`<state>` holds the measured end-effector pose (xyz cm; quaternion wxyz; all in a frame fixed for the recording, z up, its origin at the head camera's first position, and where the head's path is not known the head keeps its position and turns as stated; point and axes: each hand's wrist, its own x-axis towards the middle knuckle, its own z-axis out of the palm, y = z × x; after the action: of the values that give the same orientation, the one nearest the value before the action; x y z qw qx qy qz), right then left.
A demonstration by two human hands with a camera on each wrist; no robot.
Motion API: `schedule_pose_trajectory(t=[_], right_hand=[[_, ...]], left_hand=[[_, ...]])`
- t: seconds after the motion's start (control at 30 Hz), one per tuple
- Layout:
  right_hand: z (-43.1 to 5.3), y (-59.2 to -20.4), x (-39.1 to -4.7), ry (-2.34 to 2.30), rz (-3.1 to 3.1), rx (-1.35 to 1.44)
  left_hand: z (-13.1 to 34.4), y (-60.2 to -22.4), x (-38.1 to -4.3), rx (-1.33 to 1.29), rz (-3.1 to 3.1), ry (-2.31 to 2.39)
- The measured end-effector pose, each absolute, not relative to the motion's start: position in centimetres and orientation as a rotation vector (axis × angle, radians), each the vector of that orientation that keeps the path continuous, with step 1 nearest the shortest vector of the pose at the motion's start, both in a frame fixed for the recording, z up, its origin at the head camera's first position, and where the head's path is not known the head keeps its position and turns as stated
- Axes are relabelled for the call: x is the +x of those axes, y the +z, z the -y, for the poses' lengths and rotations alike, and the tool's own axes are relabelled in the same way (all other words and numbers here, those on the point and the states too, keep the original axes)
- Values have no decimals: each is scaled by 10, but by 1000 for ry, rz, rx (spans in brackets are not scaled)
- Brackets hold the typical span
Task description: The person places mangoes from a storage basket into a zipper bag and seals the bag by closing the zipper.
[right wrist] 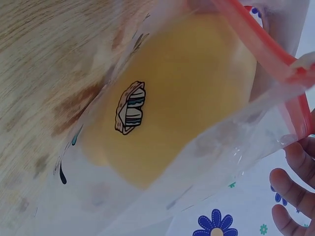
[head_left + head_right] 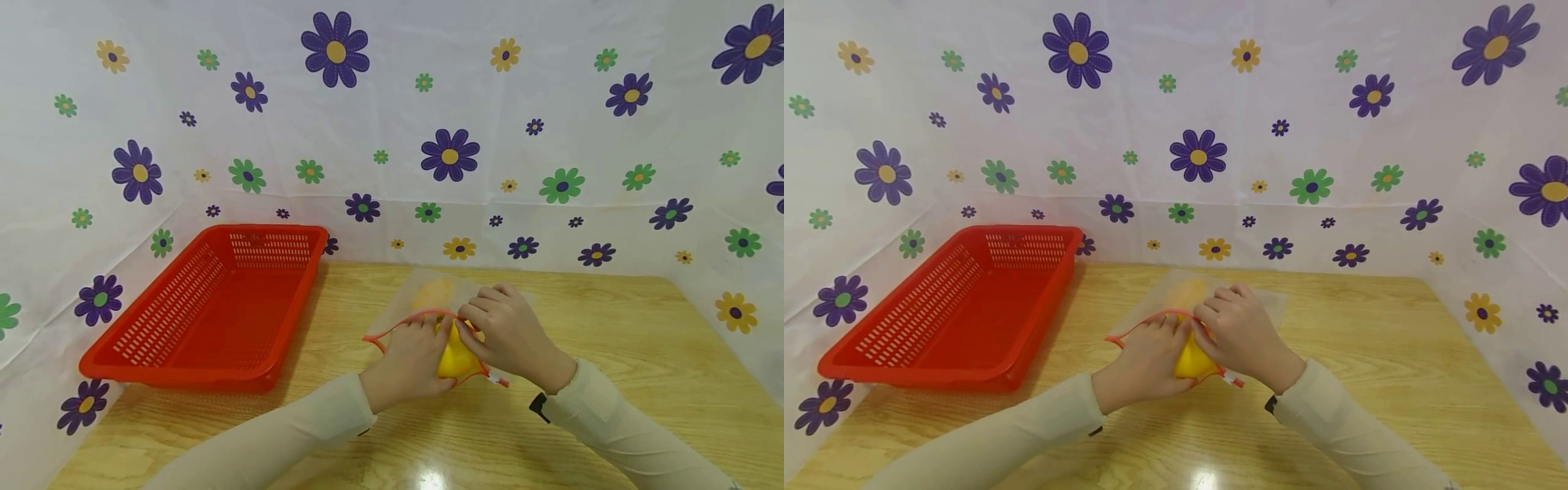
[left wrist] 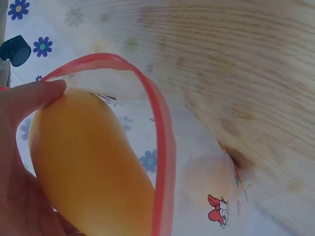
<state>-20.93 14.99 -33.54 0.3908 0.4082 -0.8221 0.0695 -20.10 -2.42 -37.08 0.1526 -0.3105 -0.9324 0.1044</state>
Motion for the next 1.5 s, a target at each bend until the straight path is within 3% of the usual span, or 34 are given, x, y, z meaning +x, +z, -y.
schedule_pose_trajectory(t=[1.5], right_hand=[[-145, -340, -210, 194, 2030, 1067]], left_hand=[[14, -376, -210, -870, 2815, 361]])
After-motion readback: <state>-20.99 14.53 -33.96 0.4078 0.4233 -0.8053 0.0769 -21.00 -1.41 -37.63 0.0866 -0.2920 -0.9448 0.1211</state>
